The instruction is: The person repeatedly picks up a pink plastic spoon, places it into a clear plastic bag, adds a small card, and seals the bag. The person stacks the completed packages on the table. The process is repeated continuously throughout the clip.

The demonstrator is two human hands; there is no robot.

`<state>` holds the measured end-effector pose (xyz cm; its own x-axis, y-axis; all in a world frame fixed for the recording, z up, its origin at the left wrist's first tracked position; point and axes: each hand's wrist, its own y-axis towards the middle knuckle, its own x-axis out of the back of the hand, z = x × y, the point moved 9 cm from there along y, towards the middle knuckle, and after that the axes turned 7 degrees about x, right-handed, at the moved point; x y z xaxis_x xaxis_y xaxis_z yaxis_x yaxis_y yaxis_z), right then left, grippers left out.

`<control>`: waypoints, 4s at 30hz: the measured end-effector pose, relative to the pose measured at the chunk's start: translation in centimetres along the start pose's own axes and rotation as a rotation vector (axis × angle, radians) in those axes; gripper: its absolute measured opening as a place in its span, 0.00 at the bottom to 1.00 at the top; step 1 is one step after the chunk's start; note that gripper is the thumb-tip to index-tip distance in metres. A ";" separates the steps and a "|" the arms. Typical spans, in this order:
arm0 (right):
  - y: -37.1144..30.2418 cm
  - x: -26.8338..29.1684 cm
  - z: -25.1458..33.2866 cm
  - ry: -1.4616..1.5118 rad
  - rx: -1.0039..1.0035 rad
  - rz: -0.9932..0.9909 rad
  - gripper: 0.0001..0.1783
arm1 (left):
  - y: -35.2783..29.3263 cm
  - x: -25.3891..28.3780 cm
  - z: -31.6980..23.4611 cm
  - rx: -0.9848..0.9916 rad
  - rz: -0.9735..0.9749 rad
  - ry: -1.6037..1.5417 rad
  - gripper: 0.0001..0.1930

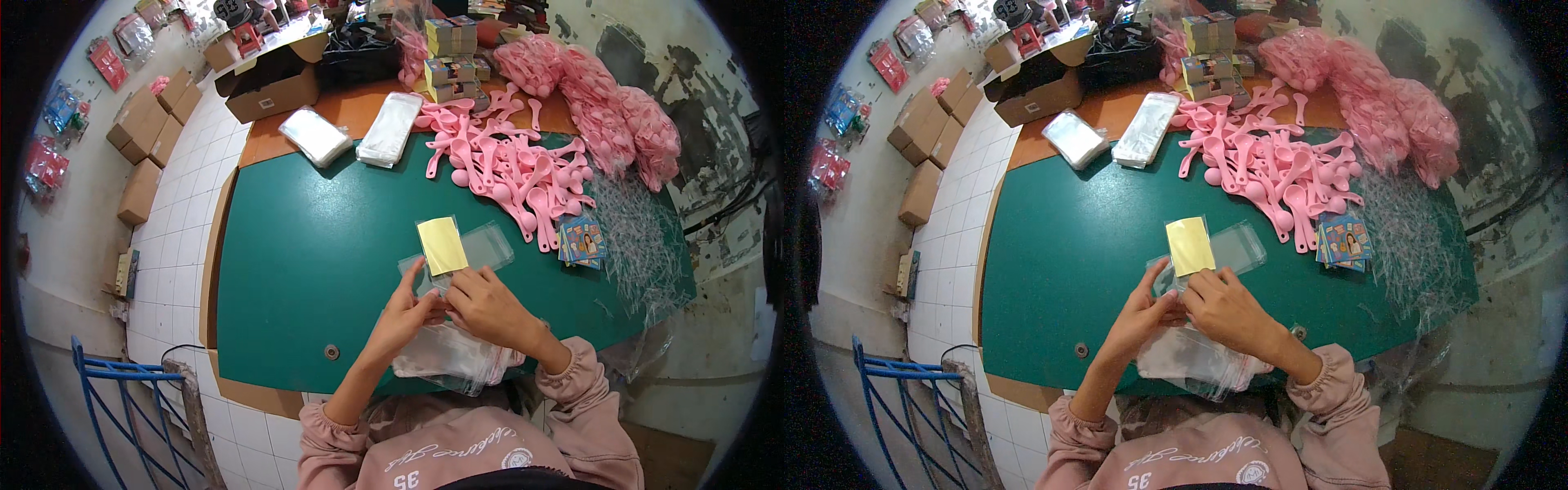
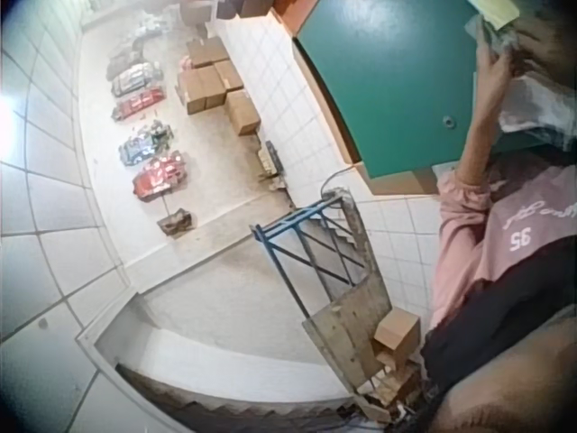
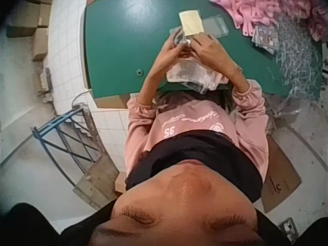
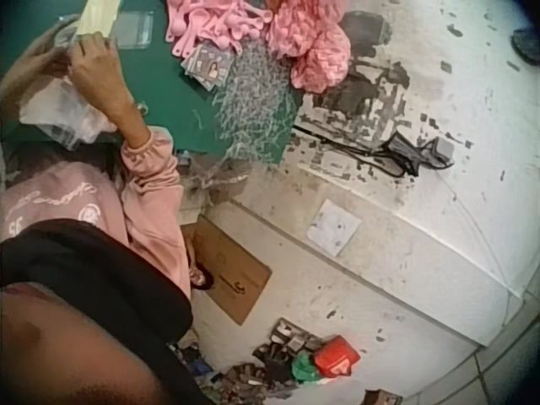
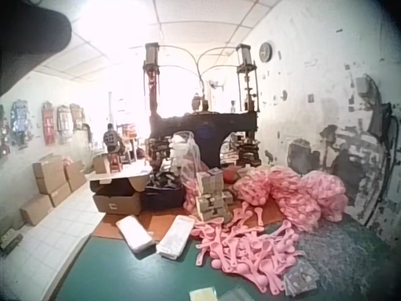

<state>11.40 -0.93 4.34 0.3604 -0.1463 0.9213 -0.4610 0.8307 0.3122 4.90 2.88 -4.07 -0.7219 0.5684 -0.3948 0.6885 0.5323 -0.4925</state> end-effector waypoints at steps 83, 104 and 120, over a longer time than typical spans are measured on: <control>-7.1 4.0 -14.8 0.284 -0.737 -0.549 0.10 | -3.9 6.4 -10.4 -0.690 -0.802 1.399 0.14; -4.7 2.7 -17.3 -0.481 -0.685 -0.109 0.11 | 5.7 -4.5 -8.3 -0.805 -0.195 1.252 0.09; -3.8 4.3 -18.2 1.438 -0.490 -0.991 0.14 | 5.6 1.4 -8.0 -0.245 0.106 -0.242 0.04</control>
<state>29.46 5.07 2.95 0.7883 -0.3238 -0.5232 0.4951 0.8387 0.2269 8.36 11.67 -1.21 -0.6211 0.4793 -0.6201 0.7355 0.6297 -0.2500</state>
